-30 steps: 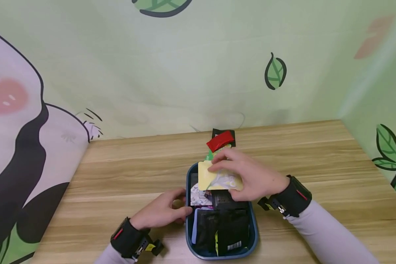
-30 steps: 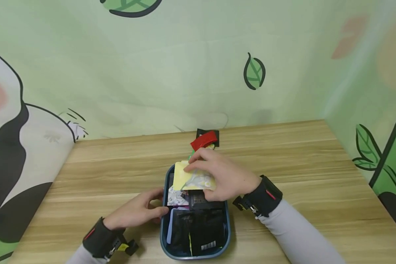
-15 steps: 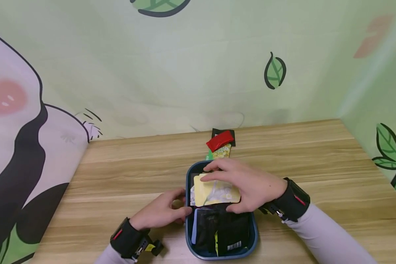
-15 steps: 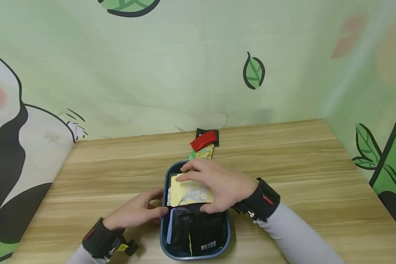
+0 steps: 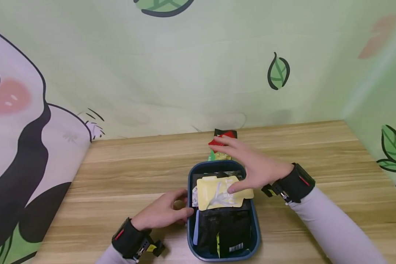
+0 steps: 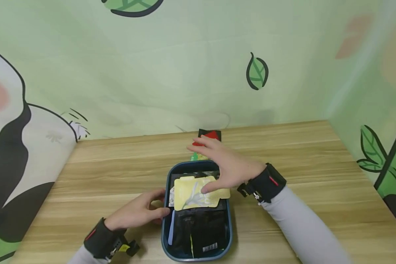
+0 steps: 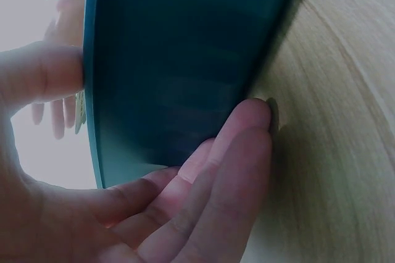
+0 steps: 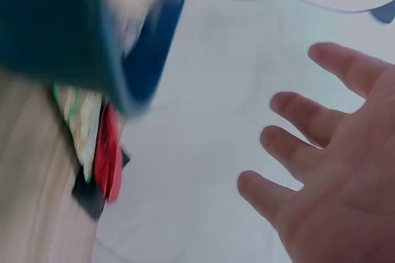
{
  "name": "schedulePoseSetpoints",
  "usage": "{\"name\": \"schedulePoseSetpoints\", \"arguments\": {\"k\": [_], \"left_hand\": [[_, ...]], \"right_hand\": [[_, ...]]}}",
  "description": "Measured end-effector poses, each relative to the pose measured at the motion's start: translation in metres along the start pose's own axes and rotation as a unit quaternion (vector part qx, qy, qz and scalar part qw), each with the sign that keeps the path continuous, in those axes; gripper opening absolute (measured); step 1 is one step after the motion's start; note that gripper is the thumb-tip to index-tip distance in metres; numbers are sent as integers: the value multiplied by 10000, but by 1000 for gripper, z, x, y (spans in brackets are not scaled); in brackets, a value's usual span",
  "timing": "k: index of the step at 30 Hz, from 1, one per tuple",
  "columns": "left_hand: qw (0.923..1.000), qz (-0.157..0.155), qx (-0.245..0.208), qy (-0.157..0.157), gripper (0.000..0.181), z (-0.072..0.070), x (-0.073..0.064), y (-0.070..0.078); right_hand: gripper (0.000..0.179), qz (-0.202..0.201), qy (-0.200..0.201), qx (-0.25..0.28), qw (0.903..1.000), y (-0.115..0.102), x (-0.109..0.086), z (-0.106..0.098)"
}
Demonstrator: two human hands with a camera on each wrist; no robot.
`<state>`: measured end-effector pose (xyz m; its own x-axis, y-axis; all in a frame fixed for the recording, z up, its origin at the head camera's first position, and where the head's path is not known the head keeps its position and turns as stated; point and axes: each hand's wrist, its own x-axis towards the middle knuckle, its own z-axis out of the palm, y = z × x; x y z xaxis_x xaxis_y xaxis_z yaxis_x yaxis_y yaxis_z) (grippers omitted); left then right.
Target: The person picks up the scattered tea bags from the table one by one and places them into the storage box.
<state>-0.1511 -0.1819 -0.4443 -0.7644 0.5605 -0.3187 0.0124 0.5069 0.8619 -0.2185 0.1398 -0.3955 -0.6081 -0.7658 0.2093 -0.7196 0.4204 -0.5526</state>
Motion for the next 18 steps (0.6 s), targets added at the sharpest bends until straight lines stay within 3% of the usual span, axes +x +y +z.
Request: {"name": "schedulePoseSetpoints", "arguments": {"k": [8, 13, 18], "left_hand": [[10000, 5, -5, 18, 52, -1, -1, -1], [10000, 11, 6, 20, 53, 0, -2, -2], [10000, 8, -20, -2, 54, 0, -1, -3]], "right_hand": [[93, 498, 64, -612, 9969, 50, 31, -22], [85, 690, -178, -1147, 9908, 82, 48, -18], [85, 812, -317, -1426, 9859, 101, 59, -6]]}}
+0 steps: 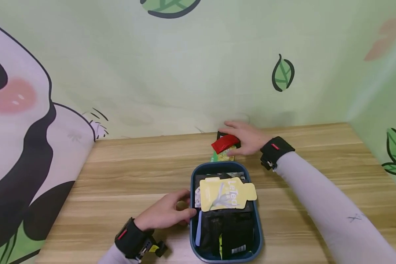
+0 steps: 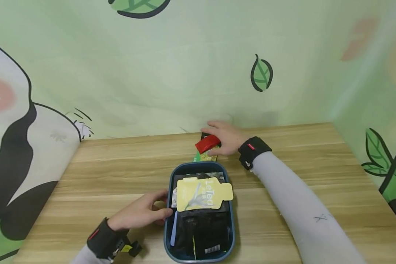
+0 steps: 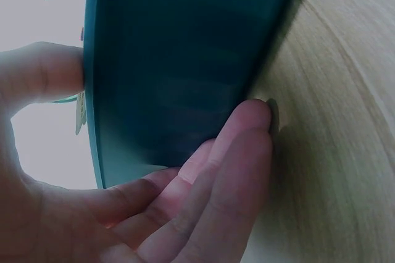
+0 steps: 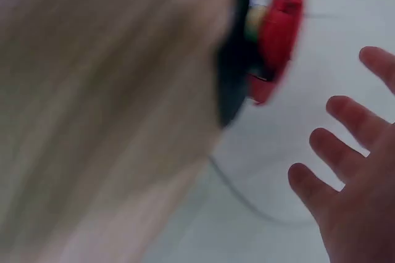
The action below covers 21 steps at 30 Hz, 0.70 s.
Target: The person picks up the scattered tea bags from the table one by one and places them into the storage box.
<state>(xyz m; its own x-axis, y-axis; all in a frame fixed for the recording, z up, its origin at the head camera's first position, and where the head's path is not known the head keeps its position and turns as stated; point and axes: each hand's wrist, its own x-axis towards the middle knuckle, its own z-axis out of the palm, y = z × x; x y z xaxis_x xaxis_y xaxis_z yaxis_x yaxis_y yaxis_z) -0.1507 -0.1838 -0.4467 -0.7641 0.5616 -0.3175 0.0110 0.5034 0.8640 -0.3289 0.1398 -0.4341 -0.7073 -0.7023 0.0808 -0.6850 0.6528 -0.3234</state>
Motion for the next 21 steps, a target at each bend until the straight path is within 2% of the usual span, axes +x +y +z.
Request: {"name": "schedulePoseSetpoints", "arguments": {"k": [4, 9, 14, 18, 21], "left_hand": [[10000, 5, 17, -5, 54, 0, 0, 0], [10000, -9, 23, 19, 54, 0, 0, 0], [10000, -4, 35, 21, 54, -1, 1, 0], [10000, 14, 79, 39, 53, -1, 1, 1], [9999, 12, 90, 46, 52, -1, 0, 1]], "right_hand": [[87, -170, -139, -282, 9994, 2, 8, 17], [88, -243, -416, -350, 9982, -4, 13, 32], [73, -43, -786, -575, 9952, -13, 14, 39], [58, -18, -822, -513, 9953, -15, 11, 40], [56, 16, -803, -424, 9959, -12, 3, 39]]}}
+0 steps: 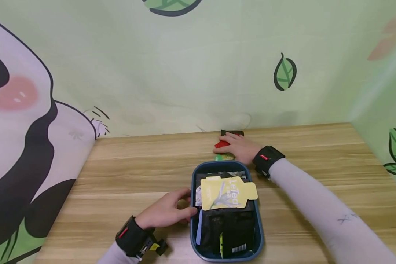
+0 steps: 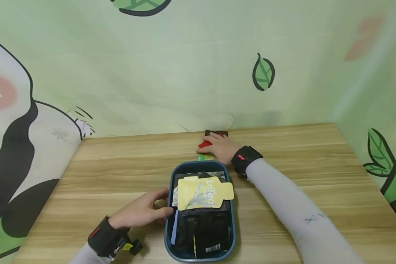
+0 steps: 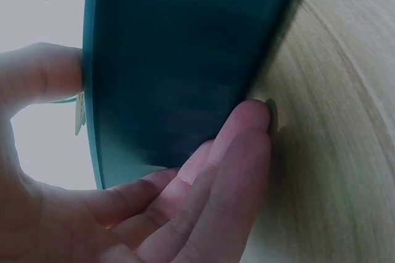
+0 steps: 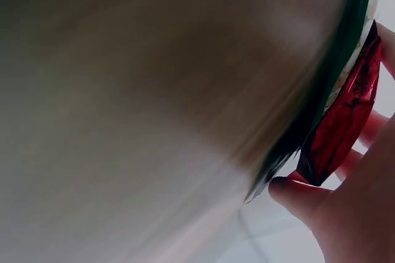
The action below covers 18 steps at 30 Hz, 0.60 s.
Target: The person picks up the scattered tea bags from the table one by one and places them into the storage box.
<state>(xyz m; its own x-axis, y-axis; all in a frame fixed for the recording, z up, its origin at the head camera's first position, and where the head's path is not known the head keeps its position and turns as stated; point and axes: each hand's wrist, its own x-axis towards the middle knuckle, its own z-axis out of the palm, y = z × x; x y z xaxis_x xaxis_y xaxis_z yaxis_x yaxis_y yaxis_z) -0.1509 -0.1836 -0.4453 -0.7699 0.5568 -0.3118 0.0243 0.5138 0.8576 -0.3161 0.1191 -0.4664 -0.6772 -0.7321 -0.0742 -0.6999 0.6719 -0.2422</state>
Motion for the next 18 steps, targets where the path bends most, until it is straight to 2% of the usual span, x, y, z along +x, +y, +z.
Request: {"name": "schedulePoseSetpoints", "arguments": {"k": [5, 14, 18], "left_hand": [[10000, 32, 16, 9, 50, 1, -1, 1], [10000, 45, -4, 6, 52, 0, 0, -1], [10000, 33, -14, -33, 51, 1, 2, -1]], "right_hand": [[62, 159, 137, -6, 9998, 13, -25, -2], [87, 567, 467, 5, 9973, 23, -94, 0], [90, 867, 511, 43, 9949, 23, -122, 1]]}}
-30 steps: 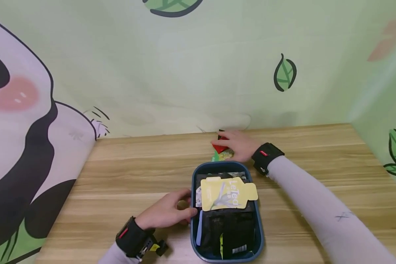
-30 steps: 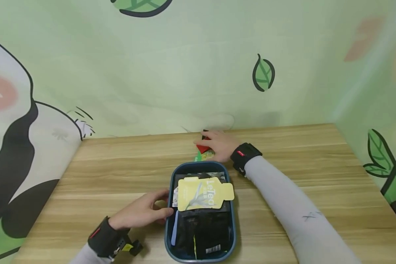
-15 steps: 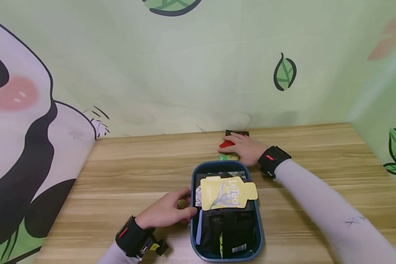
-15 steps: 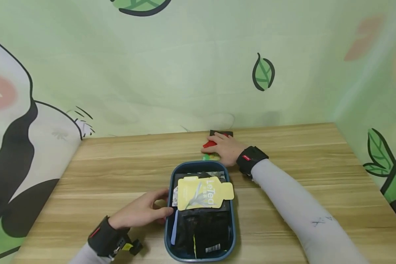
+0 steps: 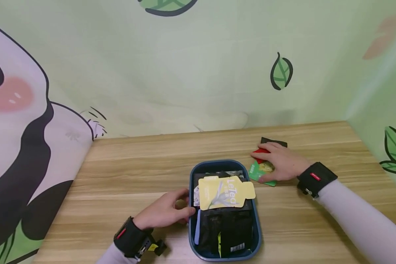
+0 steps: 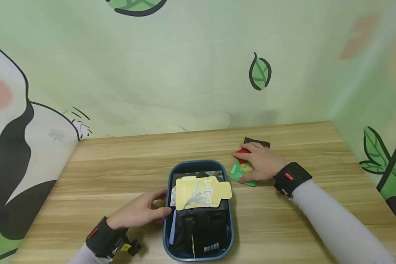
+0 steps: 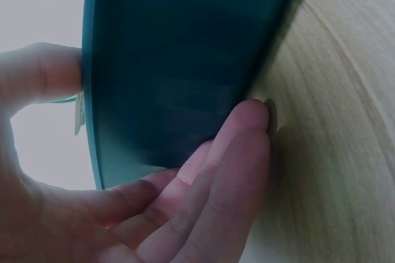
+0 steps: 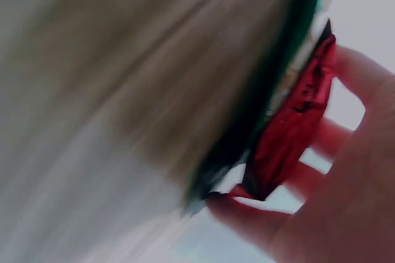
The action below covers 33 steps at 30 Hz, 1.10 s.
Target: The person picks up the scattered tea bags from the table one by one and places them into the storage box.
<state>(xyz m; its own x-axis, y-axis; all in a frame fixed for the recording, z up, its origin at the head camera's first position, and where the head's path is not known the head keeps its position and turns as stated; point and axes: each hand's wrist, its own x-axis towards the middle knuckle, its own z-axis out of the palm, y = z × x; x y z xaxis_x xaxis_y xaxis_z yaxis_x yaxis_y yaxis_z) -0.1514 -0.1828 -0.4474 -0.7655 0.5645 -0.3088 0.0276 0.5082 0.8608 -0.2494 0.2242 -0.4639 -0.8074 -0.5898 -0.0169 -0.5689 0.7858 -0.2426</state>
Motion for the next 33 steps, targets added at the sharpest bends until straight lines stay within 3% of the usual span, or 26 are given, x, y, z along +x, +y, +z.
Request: {"name": "schedulePoseSetpoints", "arguments": {"k": [8, 15, 24, 29, 33], "left_hand": [[10000, 10, -12, 5, 51, 1, 1, -1], [10000, 5, -65, -2, 51, 1, 1, -2], [10000, 21, -58, 13, 49, 0, 0, -1], [10000, 7, -15, 21, 51, -1, 0, 0], [10000, -3, -6, 10, 52, -1, 0, 1]], "right_hand": [[75, 700, 99, 126, 9974, 6, -30, -14], [75, 757, 19, 285, 9967, 15, -47, -21], [62, 838, 190, -64, 9963, 19, -49, -21], [60, 1127, 291, 20, 9932, 15, -50, -26], [61, 1139, 482, 46, 9923, 5, -51, -35]]}}
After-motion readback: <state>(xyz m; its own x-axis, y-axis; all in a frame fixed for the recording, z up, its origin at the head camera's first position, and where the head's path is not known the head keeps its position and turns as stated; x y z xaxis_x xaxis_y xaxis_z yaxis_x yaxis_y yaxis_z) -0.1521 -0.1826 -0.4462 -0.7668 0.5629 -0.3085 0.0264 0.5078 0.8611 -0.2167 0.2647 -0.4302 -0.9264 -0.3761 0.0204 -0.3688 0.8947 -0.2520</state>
